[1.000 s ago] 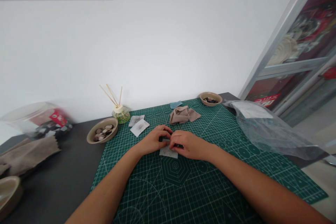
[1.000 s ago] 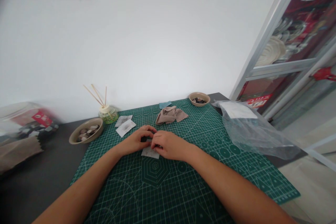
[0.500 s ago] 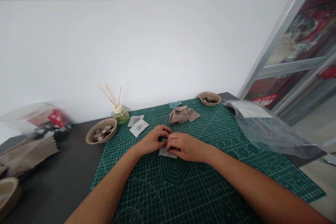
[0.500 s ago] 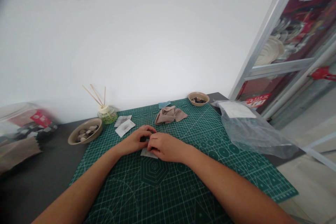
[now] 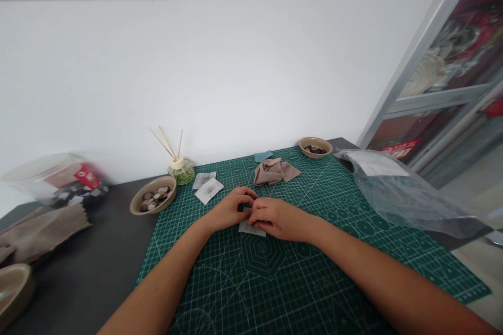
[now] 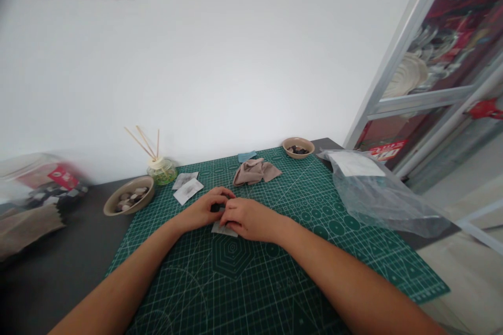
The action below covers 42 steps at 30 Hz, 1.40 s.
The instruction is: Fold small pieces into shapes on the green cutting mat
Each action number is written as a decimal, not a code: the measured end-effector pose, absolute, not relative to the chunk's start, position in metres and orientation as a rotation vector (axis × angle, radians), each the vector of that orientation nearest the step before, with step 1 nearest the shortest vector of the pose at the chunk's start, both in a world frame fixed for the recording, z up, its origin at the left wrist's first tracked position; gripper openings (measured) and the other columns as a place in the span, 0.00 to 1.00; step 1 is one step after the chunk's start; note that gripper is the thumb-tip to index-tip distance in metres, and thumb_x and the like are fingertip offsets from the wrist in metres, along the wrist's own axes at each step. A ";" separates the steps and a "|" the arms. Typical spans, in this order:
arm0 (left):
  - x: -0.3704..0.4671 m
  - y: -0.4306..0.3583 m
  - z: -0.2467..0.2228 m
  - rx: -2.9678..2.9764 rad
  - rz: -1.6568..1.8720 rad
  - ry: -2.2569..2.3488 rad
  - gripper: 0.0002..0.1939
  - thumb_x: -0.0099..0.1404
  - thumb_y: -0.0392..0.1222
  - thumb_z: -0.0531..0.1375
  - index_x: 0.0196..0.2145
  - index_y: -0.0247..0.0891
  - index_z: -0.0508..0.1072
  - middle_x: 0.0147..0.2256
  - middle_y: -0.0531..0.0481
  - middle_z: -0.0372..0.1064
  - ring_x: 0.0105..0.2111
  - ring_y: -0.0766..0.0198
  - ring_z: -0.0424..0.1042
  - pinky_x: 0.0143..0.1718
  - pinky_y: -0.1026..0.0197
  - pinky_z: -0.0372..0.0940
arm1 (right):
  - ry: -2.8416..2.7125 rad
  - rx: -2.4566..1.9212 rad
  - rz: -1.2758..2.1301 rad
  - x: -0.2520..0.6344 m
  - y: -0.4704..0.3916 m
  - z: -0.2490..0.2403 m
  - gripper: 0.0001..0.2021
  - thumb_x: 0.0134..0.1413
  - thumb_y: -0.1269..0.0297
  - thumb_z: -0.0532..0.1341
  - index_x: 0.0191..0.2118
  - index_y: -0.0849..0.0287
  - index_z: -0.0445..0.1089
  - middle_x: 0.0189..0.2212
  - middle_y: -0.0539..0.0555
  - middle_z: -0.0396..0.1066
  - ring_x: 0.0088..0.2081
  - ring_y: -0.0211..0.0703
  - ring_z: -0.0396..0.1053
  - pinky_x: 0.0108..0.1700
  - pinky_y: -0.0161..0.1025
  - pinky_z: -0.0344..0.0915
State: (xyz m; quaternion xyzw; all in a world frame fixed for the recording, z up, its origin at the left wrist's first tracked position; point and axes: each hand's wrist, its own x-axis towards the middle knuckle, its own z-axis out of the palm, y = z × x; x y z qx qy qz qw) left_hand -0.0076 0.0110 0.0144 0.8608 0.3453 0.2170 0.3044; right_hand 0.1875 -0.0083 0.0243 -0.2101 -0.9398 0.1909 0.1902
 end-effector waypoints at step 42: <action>-0.008 0.012 0.012 2.287 0.562 0.923 0.07 0.56 0.30 0.62 0.34 0.37 0.75 0.44 0.47 0.66 0.47 0.57 0.64 0.52 0.54 0.59 | -2.639 -0.570 0.560 0.186 -0.009 0.022 0.09 0.53 0.78 0.58 0.38 0.62 0.74 0.37 0.56 0.68 0.41 0.43 0.66 0.44 0.38 0.63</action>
